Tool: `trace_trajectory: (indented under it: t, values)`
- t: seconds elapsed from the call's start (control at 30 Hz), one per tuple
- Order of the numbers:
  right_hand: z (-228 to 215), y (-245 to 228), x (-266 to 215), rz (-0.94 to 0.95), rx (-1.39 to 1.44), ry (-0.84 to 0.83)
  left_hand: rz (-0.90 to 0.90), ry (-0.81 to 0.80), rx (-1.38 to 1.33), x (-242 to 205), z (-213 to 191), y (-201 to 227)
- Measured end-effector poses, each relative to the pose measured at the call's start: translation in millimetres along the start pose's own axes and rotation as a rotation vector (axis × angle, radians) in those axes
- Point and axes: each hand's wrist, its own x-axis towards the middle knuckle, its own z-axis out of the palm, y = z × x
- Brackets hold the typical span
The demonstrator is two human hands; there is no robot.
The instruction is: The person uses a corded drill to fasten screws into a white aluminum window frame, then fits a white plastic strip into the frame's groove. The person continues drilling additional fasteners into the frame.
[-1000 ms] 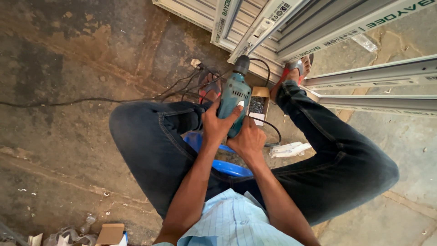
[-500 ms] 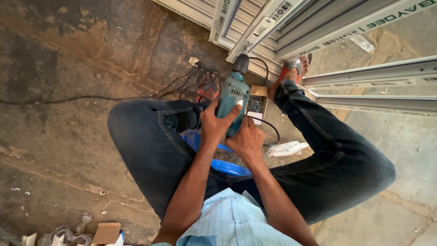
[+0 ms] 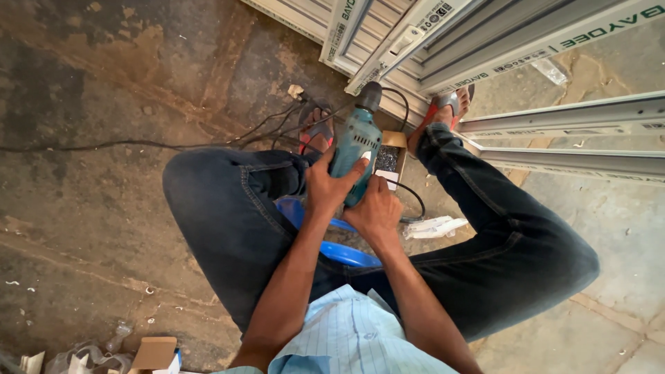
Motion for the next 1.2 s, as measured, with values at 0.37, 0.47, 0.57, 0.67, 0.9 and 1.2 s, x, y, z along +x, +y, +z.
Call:
trace_trajectory:
  t: [0.37, 0.47, 0.57, 0.67, 0.9, 1.2]
  values:
    - [4.7, 5.8, -0.7, 0.019, -0.003, -0.024, 0.016, -0.004, -0.039, 0.3, -1.4, 1.4]
    - [4.9, 5.4, -1.9, 0.013, -0.016, -0.001, 0.025, -0.004, -0.042, -0.2, -1.4, -0.7]
    - [2.6, 3.4, -1.1, 0.018, -0.021, -0.001, 0.02, -0.007, -0.049, 1.0, -0.1, -3.5]
    - [-0.6, 1.0, 2.0, 0.027, -0.022, -0.011, 0.046, 0.009, -0.036, 2.9, 2.7, -5.1]
    - [2.8, 4.9, 2.8, 0.018, -0.027, -0.001, 0.047, 0.023, -0.04, 3.9, 4.5, -5.6]
    - [1.5, 6.3, 2.8, -0.017, -0.023, 0.028, 0.019, 0.018, -0.046, 3.2, 1.7, 3.1]
